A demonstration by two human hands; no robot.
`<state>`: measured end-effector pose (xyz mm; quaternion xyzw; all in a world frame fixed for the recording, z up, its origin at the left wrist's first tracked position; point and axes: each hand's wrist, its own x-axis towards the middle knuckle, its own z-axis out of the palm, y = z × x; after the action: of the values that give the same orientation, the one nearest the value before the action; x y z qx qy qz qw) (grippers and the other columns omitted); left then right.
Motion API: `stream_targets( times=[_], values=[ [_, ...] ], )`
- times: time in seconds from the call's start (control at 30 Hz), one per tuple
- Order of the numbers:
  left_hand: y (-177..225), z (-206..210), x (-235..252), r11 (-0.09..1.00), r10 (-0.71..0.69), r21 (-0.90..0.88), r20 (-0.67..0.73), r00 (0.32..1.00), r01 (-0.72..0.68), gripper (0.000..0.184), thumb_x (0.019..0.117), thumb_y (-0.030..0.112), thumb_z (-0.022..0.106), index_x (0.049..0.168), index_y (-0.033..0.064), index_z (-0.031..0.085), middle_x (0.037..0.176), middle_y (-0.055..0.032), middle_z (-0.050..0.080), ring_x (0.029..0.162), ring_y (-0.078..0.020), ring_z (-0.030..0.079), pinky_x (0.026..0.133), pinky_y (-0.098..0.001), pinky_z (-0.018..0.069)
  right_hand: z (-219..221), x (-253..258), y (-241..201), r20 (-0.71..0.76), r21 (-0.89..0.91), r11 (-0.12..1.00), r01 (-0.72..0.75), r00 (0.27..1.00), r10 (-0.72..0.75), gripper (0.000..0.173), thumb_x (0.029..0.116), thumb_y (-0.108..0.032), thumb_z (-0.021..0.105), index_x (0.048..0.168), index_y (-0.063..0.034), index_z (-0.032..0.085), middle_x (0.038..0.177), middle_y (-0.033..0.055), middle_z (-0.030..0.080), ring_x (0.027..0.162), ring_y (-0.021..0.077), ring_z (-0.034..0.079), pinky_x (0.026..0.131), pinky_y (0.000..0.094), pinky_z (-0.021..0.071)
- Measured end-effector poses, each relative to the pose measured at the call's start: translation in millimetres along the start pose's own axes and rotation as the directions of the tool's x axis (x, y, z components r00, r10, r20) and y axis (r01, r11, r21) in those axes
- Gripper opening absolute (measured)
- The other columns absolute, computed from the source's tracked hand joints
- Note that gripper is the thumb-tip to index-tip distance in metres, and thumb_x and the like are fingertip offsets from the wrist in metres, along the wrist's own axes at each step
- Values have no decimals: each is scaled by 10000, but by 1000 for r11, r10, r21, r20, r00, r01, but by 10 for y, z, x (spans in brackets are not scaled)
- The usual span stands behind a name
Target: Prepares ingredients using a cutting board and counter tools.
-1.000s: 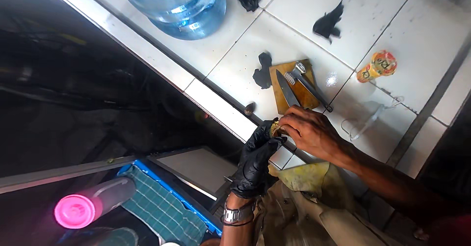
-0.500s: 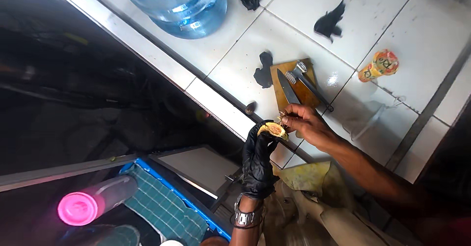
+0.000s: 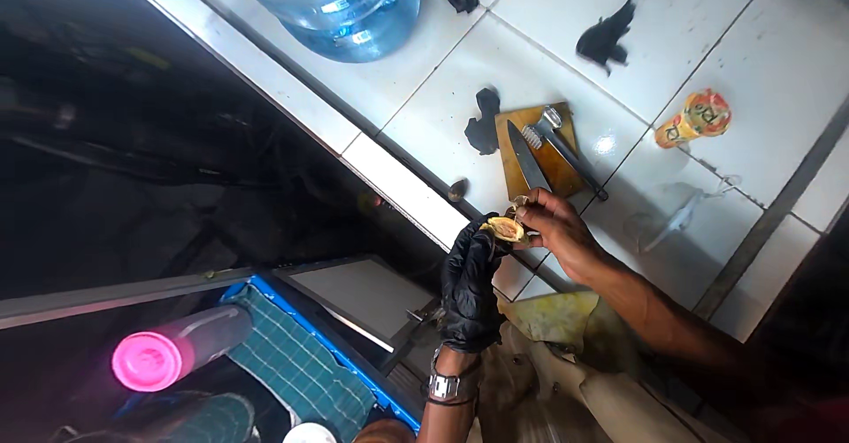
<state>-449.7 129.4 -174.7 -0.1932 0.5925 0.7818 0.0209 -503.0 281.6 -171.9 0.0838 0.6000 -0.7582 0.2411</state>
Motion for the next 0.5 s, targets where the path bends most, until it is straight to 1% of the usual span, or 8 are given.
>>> stream_targets(
  times=[0.07,0.13,0.2,0.27,0.33,0.43,0.47,0.5],
  values=[
    [4,-2,-2,999,-16,41,11,1000,16,295,1076,142,463,1290,44,640,1033,-46,725,904,-111,698,836,-268,591,-18,-17,-4,71,-173,982,78,995,-66,234,1062,-193,526,1244,-72,609,1142,95,660,938,193,689,765,378,614],
    [15,12,4,999,-37,38,8,999,36,294,1064,124,476,1288,34,643,1072,-51,719,943,-114,694,871,-285,588,-25,-39,-15,163,-326,930,171,979,-123,306,1012,-200,635,1301,-99,637,1225,77,660,982,175,700,807,358,631],
    [54,25,6,996,-74,49,2,997,74,280,1059,124,497,1286,45,641,1113,-38,712,976,-103,690,889,-278,584,-36,-52,-26,226,-453,858,243,962,-153,365,1006,-180,657,1366,-123,629,1257,69,661,1006,145,693,849,330,611],
    [38,-46,23,998,-65,24,42,997,64,267,1040,96,526,1265,15,646,1030,-70,716,885,-122,691,820,-278,592,-51,-68,-67,241,-515,812,275,955,-171,341,1025,-165,632,1364,-130,646,1193,66,681,940,134,707,813,320,625],
    [71,-158,29,995,-90,41,135,987,86,262,1035,108,533,1238,-1,659,934,-83,718,792,-131,684,738,-268,588,-106,-78,-146,286,-537,790,295,945,-158,297,1039,-149,601,1325,-120,672,1110,55,707,854,116,702,770,299,617],
    [267,-274,-12,979,-201,84,280,939,185,261,1021,104,523,1189,-15,684,862,-79,714,724,-123,667,688,-256,576,-260,-73,-298,426,-528,781,335,900,-98,239,1025,-87,589,1227,-88,717,956,36,717,735,69,654,678,232,573],
    [336,-323,-23,971,-237,114,312,920,212,263,1012,103,523,1176,-10,695,855,-66,716,707,-110,662,674,-244,572,-330,-56,-356,480,-528,769,360,874,-80,231,1018,-69,587,1198,-82,731,930,26,717,706,53,631,643,213,548],
    [404,-393,-32,963,-264,150,335,904,225,257,1007,97,520,1159,-5,700,857,-55,718,705,-104,662,671,-239,574,-413,-31,-428,524,-538,751,382,850,-57,229,1013,-56,583,1181,-78,737,940,19,722,697,40,621,628,203,537]
  ],
)
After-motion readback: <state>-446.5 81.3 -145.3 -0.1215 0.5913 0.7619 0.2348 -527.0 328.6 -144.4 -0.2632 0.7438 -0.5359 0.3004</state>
